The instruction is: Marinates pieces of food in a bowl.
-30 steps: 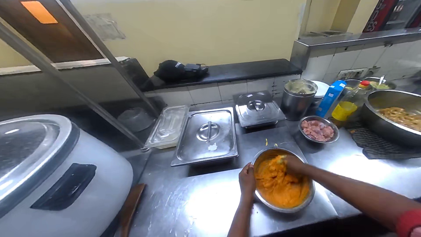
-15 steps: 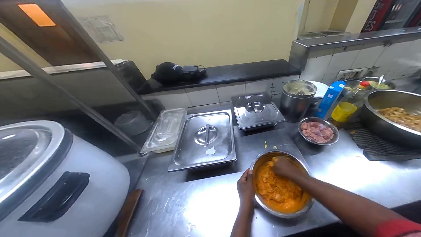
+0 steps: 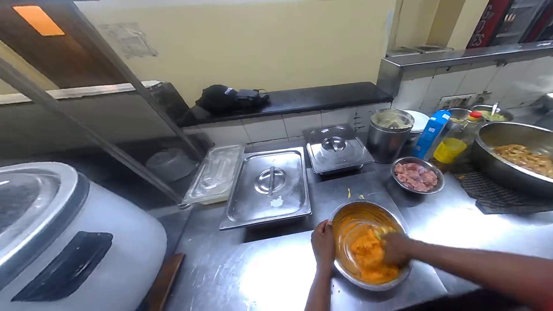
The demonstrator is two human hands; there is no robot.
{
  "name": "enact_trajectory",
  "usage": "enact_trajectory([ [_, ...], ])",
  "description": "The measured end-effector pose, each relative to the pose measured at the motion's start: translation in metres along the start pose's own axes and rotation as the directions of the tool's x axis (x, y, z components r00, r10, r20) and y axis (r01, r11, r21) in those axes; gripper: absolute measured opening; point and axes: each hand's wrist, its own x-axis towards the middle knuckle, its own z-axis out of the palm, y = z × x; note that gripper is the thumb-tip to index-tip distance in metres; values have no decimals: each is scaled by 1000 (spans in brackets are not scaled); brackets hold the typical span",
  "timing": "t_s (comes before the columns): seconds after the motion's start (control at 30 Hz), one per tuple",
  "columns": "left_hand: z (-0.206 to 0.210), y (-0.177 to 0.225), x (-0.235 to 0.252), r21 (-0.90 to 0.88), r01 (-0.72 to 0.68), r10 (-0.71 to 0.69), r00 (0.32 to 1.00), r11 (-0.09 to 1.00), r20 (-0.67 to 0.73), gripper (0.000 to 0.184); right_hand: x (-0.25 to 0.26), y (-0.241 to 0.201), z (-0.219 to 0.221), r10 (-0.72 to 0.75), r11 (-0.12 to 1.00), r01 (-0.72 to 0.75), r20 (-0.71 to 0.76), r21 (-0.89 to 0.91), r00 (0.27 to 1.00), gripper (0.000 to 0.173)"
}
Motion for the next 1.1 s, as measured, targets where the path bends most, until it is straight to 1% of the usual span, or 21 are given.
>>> enact_trajectory([
  [0.03, 1, 0, 0, -16, 16, -16, 1000, 1000, -10, 26, -8, -12, 13, 5, 998, -6, 12, 56, 1000, 59],
  [0.07, 1, 0, 0, -25, 26, -26, 1000, 999, 0, 26, -7, -23, 22, -13, 992, 16, -20, 126, 1000, 55],
  [0.13, -1, 0, 2, -23, 33, -32, 999, 999, 43, 30, 14, -29, 16, -57, 973, 91, -158, 214, 986, 53],
  [0.2, -2, -4, 2, -41, 31, -29, 998, 999, 56, 30, 37, -20, -14, -79, 978, 131, -295, 161, 952, 47],
  [0.27, 0, -4, -1, -111, 41, -36, 998, 993, 45, 29, 37, -15, -36, -113, 982, 159, -367, 97, 923, 37],
  [0.33, 1, -2, -4, -224, 77, -72, 997, 971, 30, 31, 15, -33, -32, -187, 978, 206, -288, 35, 939, 40],
  [0.4, 4, -5, -7, -311, 116, -117, 993, 943, 15, 32, -1, -50, -2, -254, 966, 259, -129, 16, 958, 50],
  [0.47, 4, -10, -8, -341, 104, -113, 994, 934, -8, 30, 3, -39, 22, -275, 960, 278, -68, 35, 959, 52],
  [0.53, 2, -9, -7, -312, 83, -88, 996, 946, -5, 28, 8, -14, 9, -231, 970, 238, -115, 50, 966, 45],
  [0.63, 1, -9, -8, -257, 89, -90, 996, 962, 7, 29, 14, 12, -35, -147, 982, 178, -327, 67, 934, 29],
  [0.7, 2, -7, -7, -271, 80, -86, 996, 959, -9, 29, 6, 5, -47, -91, 981, 161, -476, 109, 875, 23],
  [0.73, 3, -7, -8, -283, 84, -91, 996, 955, -14, 29, 2, -4, -39, -73, 977, 163, -503, 138, 861, 26],
  [0.77, 2, -6, -8, -291, 92, -98, 995, 952, -6, 29, 0, -14, -24, -61, 971, 161, -470, 175, 880, 33],
  [0.83, 3, -6, -9, -300, 104, -111, 994, 948, -8, 29, 2, -25, 2, -140, 972, 180, -246, 148, 959, 45],
  [0.87, 3, -8, -9, -305, 102, -112, 994, 947, -15, 28, 4, -23, 4, -195, 971, 211, -141, 108, 971, 48],
  [0.9, 3, -10, -9, -310, 98, -110, 994, 946, -21, 28, 0, -17, -5, -232, 965, 241, -91, 106, 968, 47],
  [0.93, 2, -12, -10, -314, 92, -106, 994, 945, -27, 27, -6, -10, -21, -239, 958, 251, -101, 137, 966, 43],
  [0.97, 1, -12, -10, -314, 87, -102, 994, 945, -30, 27, -9, -2, -35, -203, 957, 230, -155, 177, 967, 38],
  [1.03, 2, -11, -12, -304, 86, -97, 995, 949, -19, 28, 17, 5, -45, -45, 967, 120, -311, 226, 949, 24],
  [1.07, 2, -9, -11, -298, 88, -95, 995, 951, -8, 29, 35, -4, -42, 19, 962, 76, -342, 263, 939, 26],
  [1.1, 3, -7, -10, -292, 90, -95, 995, 952, -1, 29, 50, -19, -33, 32, 956, 75, -355, 285, 934, 32],
])
